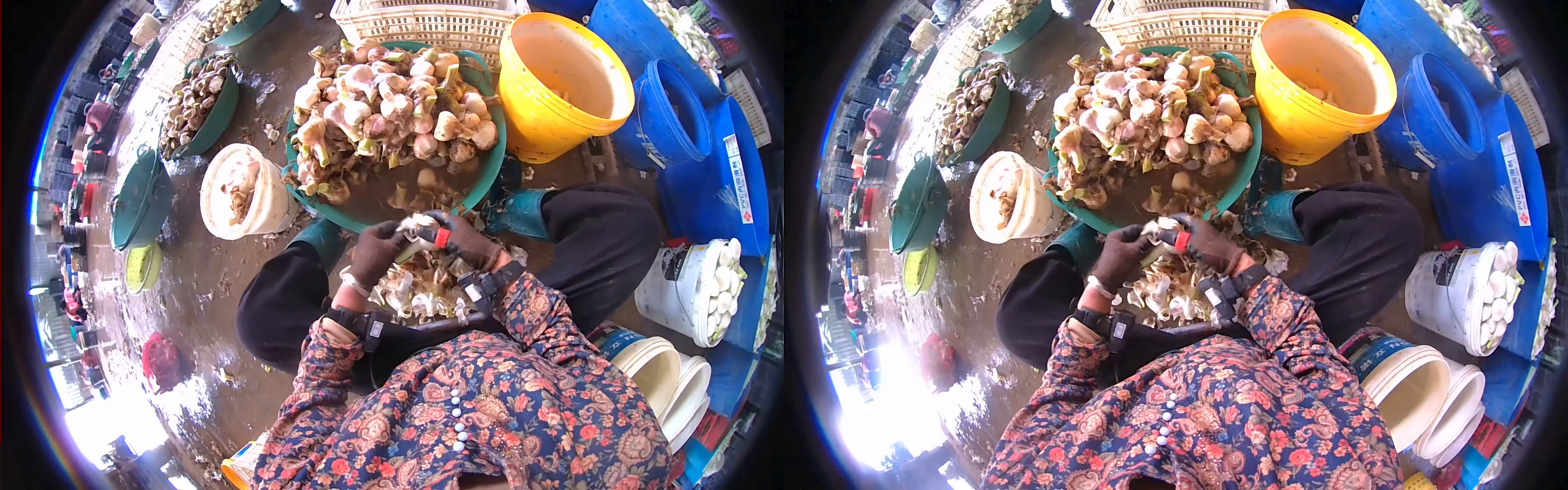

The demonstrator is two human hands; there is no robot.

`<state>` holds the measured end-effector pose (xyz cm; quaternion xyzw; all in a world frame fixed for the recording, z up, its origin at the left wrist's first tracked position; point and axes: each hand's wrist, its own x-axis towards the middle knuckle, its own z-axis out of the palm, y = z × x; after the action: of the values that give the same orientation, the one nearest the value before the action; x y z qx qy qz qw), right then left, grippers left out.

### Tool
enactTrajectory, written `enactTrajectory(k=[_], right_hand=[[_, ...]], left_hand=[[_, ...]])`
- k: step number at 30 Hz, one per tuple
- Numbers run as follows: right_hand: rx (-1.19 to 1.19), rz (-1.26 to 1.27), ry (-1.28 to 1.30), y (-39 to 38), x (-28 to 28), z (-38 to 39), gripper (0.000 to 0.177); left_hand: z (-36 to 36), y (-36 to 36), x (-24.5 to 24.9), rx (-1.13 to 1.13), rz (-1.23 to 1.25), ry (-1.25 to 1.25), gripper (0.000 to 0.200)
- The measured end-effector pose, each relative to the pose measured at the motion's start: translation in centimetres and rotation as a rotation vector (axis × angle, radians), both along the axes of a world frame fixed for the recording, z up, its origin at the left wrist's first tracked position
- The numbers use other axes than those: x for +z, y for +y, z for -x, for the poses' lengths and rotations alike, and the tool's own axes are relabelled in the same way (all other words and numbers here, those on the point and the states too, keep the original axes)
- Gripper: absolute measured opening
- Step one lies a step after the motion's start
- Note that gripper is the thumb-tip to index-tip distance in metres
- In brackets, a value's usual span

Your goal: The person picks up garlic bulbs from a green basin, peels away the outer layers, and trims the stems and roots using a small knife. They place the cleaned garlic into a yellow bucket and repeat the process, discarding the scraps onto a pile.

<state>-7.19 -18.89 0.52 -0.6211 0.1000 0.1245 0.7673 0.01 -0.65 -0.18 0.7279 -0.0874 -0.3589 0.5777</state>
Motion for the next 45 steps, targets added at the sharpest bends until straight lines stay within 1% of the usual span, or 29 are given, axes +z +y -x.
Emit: enactTrajectory(k=[1,3,4,5,6,7,9,11,12,13,14,15,17,19,21,22,23,25,27,29,32,33,35,37,38,39,40,44,45], right_hand=[[0.048,-0.097,-0.027,-0.5,1.0,0.1,0.046],[0.069,-0.143,-0.047,-0.8,2.0,0.1,0.053],[0.046,-0.24,-0.12,-0.4,2.5,0.2,0.054],[0.022,-0.337,-0.192,-0.1,2.7,0.3,0.055],[-0.001,-0.152,-0.211,0.1,2.1,0.0,0.058],[0.001,-0.152,-0.213,0.2,1.5,0.0,0.058],[-0.038,0.953,-0.584,0.7,1.1,0.4,0.062],[-0.031,0.978,-0.598,1.4,1.5,0.8,0.055],[-0.025,0.928,-0.539,1.6,1.1,0.8,0.047],[-0.018,0.877,-0.482,1.8,0.8,0.8,0.04],[-0.21,0.791,-0.507,2.3,0.5,0.8,0.025],[-0.212,0.792,-0.506,1.9,-0.2,0.6,0.025],[-0.487,-0.327,0.109,-0.2,-2.3,0.1,0.029],[-0.475,-0.489,0.186,-2.1,-4.7,0.1,0.03],[-0.535,-0.864,0.17,-3.2,-5.4,0.1,0.028],[-0.743,-0.844,0.192,-3.3,-5.2,-0.4,0.027],[-0.726,-0.789,0.2,-3.7,-4.9,-0.2,0.028],[-0.678,-0.901,0.282,-4.0,-4.0,0.2,0.027],[-0.579,-0.929,0.26,-4.1,-5.0,0.2,0.027],[-0.484,-0.961,0.228,-3.9,-6.0,-0.1,0.027],[-0.582,-0.453,0.335,-2.0,-4.0,0.4,0.029],[-0.57,-0.204,0.228,-2.0,-8.4,0.3,0.029],[-0.441,-0.058,0.113,-2.9,-7.4,0.6,0.03],[-0.657,-0.691,0.204,-3.7,-0.5,0.1,0.029],[-0.705,-1.097,0.161,-5.2,1.5,-0.4,0.036],[-0.492,-1.014,-0.119,-6.5,5.1,-0.4,0.043],[-0.498,-1.01,-0.12,-7.0,4.9,-0.6,0.043],[-0.655,-0.81,-0.136,-8.3,3.8,-0.4,0.05],[-0.603,-0.578,0.004,-7.8,3.2,-0.3,0.049]], left_hand=[[-0.1,-0.2,1.4,0.109,0.197,0.24,0.023],[-0.7,0.2,2.3,0.135,0.357,0.38,0.028],[-0.5,0.8,2.7,-0.093,0.221,-0.176,0.037],[-0.7,1.4,2.2,-0.093,0.222,-0.178,0.037],[-1.0,1.9,1.8,-0.156,0.07,-0.613,0.042],[-1.2,2.2,1.4,-0.216,-0.093,-1.045,0.047],[-1.0,2.3,1.3,-0.19,-0.095,-0.967,0.052],[-0.5,1.7,2.2,-0.258,-0.051,-0.714,0.042],[0.0,0.4,1.6,0.106,0.324,0.054,0.03],[0.0,0.5,1.5,0.104,0.324,0.053,0.03],[-0.1,0.6,1.5,0.155,0.324,0.18,0.03],[-0.2,0.5,2.0,0.205,0.324,0.308,0.03],[-0.1,0.9,3.7,0.011,0.305,0.125,0.032],[0.2,1.3,3.8,-0.23,0.227,0.143,0.032],[1.6,1.3,4.1,-0.451,0.229,0.243,0.031],[2.0,1.2,4.0,-0.633,0.093,0.131,0.032],[2.2,1.2,3.7,-0.806,-0.046,0.013,0.032],[2.3,1.0,1.3,-1.161,-0.568,-0.185,0.044],[2.1,2.1,-0.8,-1.223,-0.697,-0.307,0.055],[1.4,2.7,-1.0,-1.007,-0.657,-0.488,0.052],[-1.0,-0.7,1.1,-0.484,-0.672,-0.431,0.047],[-1.9,-2.0,1.1,-0.405,-0.644,-0.582,0.044],[-3.8,-4.6,0.4,-0.331,-0.605,-0.733,0.042],[-6.1,-7.3,-2.3,-0.416,-0.402,-0.825,0.039],[-6.8,-8.9,-3.1,-0.463,-0.472,-0.796,0.039],[-7.3,-10.1,-4.3,-0.511,-0.542,-0.764,0.04],[-8.1,-10.9,-6.3,-0.515,-0.521,-0.657,0.044],[-8.7,-12.7,-9.6,-0.414,-0.474,-0.702,0.042],[-8.6,-12.4,-9.5,-0.416,-0.477,-0.698,0.042]])
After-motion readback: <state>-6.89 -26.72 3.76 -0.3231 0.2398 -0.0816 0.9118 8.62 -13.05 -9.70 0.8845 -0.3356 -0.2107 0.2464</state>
